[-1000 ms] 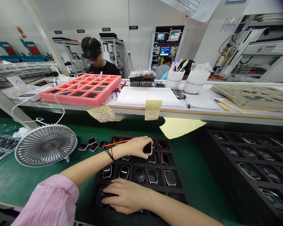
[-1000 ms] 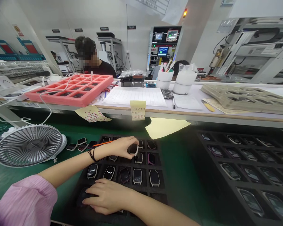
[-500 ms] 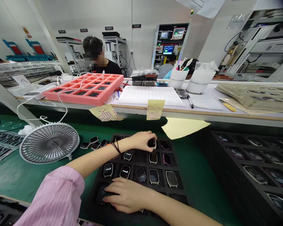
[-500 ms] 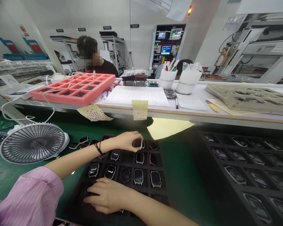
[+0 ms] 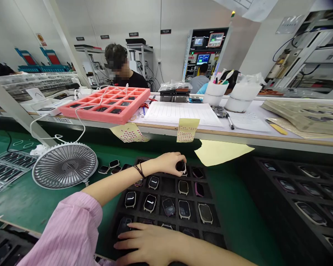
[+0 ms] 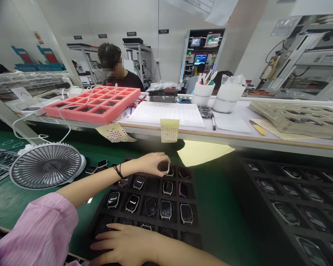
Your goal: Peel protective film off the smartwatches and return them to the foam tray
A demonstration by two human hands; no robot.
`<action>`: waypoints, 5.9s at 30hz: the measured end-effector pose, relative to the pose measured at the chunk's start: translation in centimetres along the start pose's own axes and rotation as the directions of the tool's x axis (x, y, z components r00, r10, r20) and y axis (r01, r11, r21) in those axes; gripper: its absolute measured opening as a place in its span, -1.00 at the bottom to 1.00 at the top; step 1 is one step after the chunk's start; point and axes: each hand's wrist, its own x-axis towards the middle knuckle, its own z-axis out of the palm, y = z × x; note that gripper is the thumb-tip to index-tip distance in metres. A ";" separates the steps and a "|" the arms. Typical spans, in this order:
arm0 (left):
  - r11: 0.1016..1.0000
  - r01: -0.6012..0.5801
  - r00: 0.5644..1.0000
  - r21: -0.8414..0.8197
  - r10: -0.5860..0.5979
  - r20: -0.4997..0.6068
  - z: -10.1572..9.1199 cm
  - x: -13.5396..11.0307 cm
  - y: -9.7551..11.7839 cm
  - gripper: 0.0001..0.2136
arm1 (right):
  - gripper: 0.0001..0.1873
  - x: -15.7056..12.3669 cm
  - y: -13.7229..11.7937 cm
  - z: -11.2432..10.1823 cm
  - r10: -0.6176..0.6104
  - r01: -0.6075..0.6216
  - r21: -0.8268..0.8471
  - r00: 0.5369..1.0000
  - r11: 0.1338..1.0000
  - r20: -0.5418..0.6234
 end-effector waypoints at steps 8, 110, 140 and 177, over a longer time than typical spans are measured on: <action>1.000 -0.022 0.996 0.010 0.021 0.090 2.4 0.4 0.4 -0.64 | -0.51 -0.1 0.3 -0.1 0.019 -0.018 -0.022 0.998 1.000 0.052; 0.953 -0.207 0.945 0.222 0.137 0.296 6.8 -3.3 8.0 -0.36 | -0.61 0.3 -0.2 0.2 0.067 -0.060 -0.159 0.997 0.985 0.043; 0.954 -0.123 0.904 0.272 -0.005 0.428 7.2 2.0 14.8 -0.35 | -0.64 -0.8 -7.2 2.3 0.438 -0.478 -0.217 0.875 0.851 -0.209; 0.936 -0.304 0.930 0.179 0.250 0.271 5.5 -8.4 13.3 -0.84 | -0.66 -1.2 -6.1 8.7 0.353 -0.523 -0.257 0.792 0.813 -0.498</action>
